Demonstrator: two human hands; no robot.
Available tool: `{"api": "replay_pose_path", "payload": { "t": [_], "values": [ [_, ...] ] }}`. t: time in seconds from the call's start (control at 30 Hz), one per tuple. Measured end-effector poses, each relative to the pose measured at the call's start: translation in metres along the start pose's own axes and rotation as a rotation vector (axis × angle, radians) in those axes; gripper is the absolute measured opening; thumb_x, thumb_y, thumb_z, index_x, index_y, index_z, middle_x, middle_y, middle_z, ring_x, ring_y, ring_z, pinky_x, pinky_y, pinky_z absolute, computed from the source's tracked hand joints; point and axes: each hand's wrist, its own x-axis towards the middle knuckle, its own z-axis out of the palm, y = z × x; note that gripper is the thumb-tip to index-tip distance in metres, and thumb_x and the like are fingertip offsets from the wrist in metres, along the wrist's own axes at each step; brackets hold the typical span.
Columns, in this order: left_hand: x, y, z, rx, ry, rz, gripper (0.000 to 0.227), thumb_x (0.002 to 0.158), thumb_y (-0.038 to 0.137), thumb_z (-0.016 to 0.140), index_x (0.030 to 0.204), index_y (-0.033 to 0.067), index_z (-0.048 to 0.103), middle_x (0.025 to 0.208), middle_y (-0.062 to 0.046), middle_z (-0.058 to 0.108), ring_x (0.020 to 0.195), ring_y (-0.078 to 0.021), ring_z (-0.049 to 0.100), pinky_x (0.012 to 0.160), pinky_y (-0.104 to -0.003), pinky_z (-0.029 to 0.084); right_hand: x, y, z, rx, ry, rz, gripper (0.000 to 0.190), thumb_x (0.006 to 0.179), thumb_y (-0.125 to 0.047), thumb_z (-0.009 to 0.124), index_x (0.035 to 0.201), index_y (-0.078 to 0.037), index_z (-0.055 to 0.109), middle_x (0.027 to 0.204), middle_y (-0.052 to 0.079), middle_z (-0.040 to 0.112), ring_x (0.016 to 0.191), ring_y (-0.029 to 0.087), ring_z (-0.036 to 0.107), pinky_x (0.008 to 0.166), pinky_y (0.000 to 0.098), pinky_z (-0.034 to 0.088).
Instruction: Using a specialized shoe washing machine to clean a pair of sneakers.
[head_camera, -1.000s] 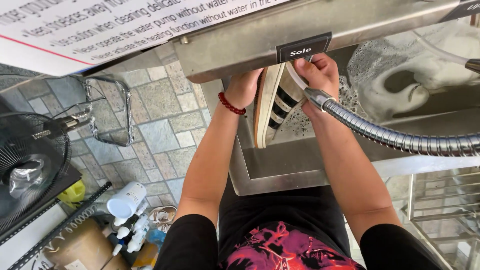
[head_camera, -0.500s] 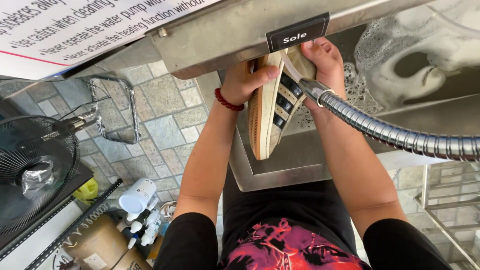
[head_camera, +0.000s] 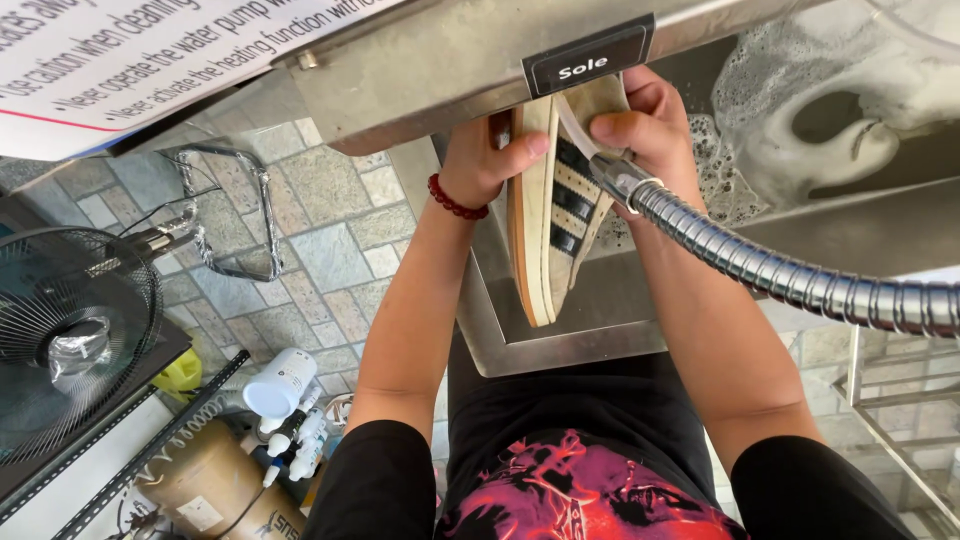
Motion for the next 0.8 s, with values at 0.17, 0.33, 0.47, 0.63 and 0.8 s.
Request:
{"api": "replay_pose_path", "payload": {
  "t": [0.17, 0.33, 0.47, 0.63, 0.8],
  "values": [
    [0.002, -0.009, 0.002, -0.021, 0.016, 0.074, 0.071, 0.086, 0.055, 0.075, 0.129, -0.0006, 0.064, 0.119, -0.012, 0.069, 0.114, -0.0267, 0.066, 0.097, -0.039, 0.056, 0.000, 0.004, -0.002, 0.005, -0.036, -0.002, 0.046, 0.079, 0.005, 0.064, 0.124, 0.011, 0.064, 0.117, 0.019, 0.074, 0.099, 0.024, 0.074, 0.097, 0.0322, 0.059],
    [0.002, -0.011, 0.002, -0.070, 0.063, 0.085, 0.063, 0.089, 0.049, 0.075, 0.126, -0.0008, 0.065, 0.118, -0.013, 0.069, 0.112, -0.0273, 0.066, 0.097, -0.040, 0.056, -0.002, 0.003, 0.009, 0.025, -0.013, 0.007, 0.047, 0.081, 0.003, 0.064, 0.127, 0.011, 0.063, 0.119, 0.019, 0.073, 0.103, 0.024, 0.073, 0.102, 0.0326, 0.058],
    [0.006, -0.021, 0.002, -0.047, 0.109, 0.077, 0.055, 0.092, 0.048, 0.072, 0.118, 0.0003, 0.068, 0.112, -0.012, 0.070, 0.107, -0.0268, 0.068, 0.094, -0.040, 0.058, -0.001, 0.003, 0.015, 0.023, 0.001, -0.004, 0.044, 0.086, 0.002, 0.064, 0.128, 0.011, 0.063, 0.118, 0.018, 0.073, 0.101, 0.023, 0.073, 0.101, 0.0332, 0.058],
    [0.005, -0.016, 0.004, -0.005, 0.141, 0.197, 0.057, 0.092, 0.052, 0.072, 0.118, 0.0012, 0.067, 0.114, -0.012, 0.069, 0.107, -0.0266, 0.067, 0.095, -0.039, 0.058, -0.009, 0.005, 0.013, 0.003, -0.019, -0.027, 0.044, 0.088, 0.003, 0.063, 0.131, 0.010, 0.063, 0.116, 0.017, 0.073, 0.096, 0.020, 0.072, 0.094, 0.0318, 0.059],
    [-0.001, 0.004, 0.006, -0.017, 0.057, 0.189, 0.081, 0.083, 0.063, 0.076, 0.130, -0.0015, 0.060, 0.117, -0.013, 0.068, 0.110, -0.0257, 0.069, 0.091, -0.037, 0.060, -0.025, 0.003, 0.009, -0.063, -0.098, -0.069, 0.048, 0.088, 0.006, 0.076, 0.134, 0.006, 0.063, 0.122, 0.011, 0.074, 0.104, 0.015, 0.072, 0.098, 0.0262, 0.058]
  ]
}}
